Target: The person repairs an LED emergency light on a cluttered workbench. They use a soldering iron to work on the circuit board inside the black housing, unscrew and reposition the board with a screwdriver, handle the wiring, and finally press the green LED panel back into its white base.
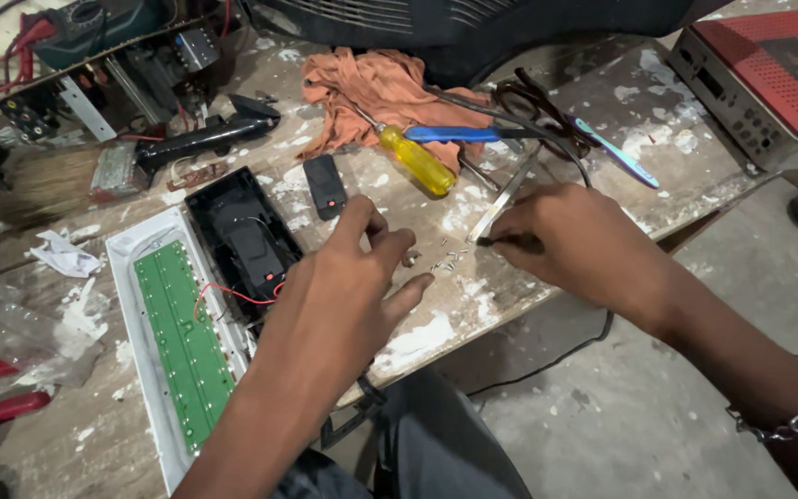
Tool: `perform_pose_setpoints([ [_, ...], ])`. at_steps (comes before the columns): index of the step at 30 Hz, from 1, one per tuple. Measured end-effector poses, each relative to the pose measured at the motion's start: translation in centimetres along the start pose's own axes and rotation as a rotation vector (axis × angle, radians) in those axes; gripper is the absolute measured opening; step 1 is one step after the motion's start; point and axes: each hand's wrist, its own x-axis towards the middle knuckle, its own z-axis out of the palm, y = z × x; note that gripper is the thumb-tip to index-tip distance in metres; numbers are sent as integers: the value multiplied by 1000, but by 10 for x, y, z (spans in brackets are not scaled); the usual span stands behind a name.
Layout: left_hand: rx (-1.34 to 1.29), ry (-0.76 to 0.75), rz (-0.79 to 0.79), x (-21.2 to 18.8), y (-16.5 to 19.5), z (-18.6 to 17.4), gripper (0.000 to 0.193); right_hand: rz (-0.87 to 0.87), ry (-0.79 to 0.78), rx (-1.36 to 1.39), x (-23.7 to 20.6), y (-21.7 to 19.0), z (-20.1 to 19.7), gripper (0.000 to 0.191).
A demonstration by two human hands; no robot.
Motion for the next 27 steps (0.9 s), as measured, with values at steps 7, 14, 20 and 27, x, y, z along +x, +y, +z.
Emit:
perform_pose_setpoints([
  [7,-166,351,294,0,9,-33,25,-89,70,24,-1,-19,-24,27],
  [14,-723,370,141,-14,17,-58,13,-553,219,444,8,-75,-22,53],
  [20,-1138,511,21,-27,3,-59,46,-438,20,695,20,-115,-20,25],
  [27,-1489,617,-1,-33,-31,-53,47,-284,-299,1067,31,-149,-15,22],
])
